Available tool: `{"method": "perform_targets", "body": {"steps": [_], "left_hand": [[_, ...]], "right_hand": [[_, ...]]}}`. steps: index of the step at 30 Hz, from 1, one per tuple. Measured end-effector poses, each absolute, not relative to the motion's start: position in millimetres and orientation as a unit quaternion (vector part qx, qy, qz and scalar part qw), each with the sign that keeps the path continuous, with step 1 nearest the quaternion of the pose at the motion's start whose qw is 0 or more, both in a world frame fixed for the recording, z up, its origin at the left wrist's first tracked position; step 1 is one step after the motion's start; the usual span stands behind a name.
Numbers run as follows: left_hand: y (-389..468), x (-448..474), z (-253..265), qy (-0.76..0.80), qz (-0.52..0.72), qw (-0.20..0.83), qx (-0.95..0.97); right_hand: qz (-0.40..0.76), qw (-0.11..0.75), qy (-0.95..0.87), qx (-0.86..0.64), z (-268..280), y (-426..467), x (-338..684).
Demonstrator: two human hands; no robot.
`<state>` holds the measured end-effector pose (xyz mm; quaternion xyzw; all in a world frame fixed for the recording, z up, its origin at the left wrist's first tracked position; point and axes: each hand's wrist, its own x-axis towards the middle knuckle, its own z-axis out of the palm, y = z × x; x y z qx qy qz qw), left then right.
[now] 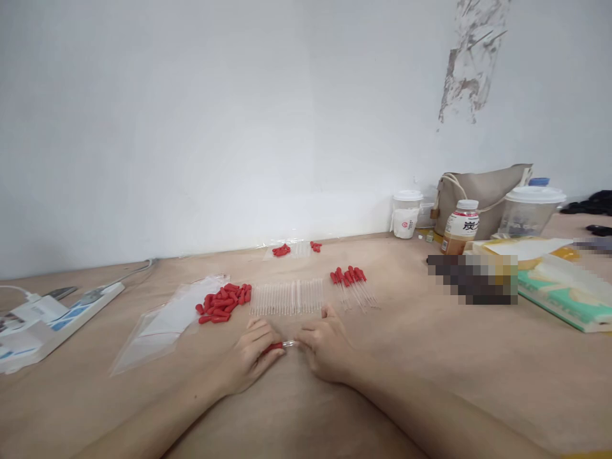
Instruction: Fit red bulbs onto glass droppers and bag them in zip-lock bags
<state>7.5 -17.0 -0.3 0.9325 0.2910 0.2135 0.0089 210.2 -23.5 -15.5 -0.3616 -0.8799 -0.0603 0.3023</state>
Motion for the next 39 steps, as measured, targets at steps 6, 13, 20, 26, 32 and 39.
{"method": "perform_targets", "body": {"steps": [6,13,20,26,32,39], "left_hand": [[-3.3,-3.5,2.7,0.305,0.239,-0.038,0.921],[-5.9,-6.7,0.8,0.378,0.320,0.069,0.866],[-3.6,-6.3,1.1,0.372,0.272,0.122,0.879],[-2.5,-6.1,0.1,0.369,0.271,0.122,0.881],[-2.1,-6.9,-0.2,0.367,0.270,0.117,0.883],[-3.1,-5.3,1.6,0.372,0.271,0.110,0.881]], "right_hand": [[-0.112,0.266,-0.882,-0.373,-5.9,-27.1,207.5],[-0.101,0.298,-0.781,-0.539,0.3,-1.4,242.1],[-0.005,0.306,-0.573,-0.760,2.2,34.4,287.9],[-0.003,0.258,-0.584,-0.770,-4.5,41.8,284.3],[-0.023,0.269,-0.591,-0.760,-4.8,37.7,281.7],[-0.034,0.260,-0.692,-0.673,3.5,29.7,248.8]]}}
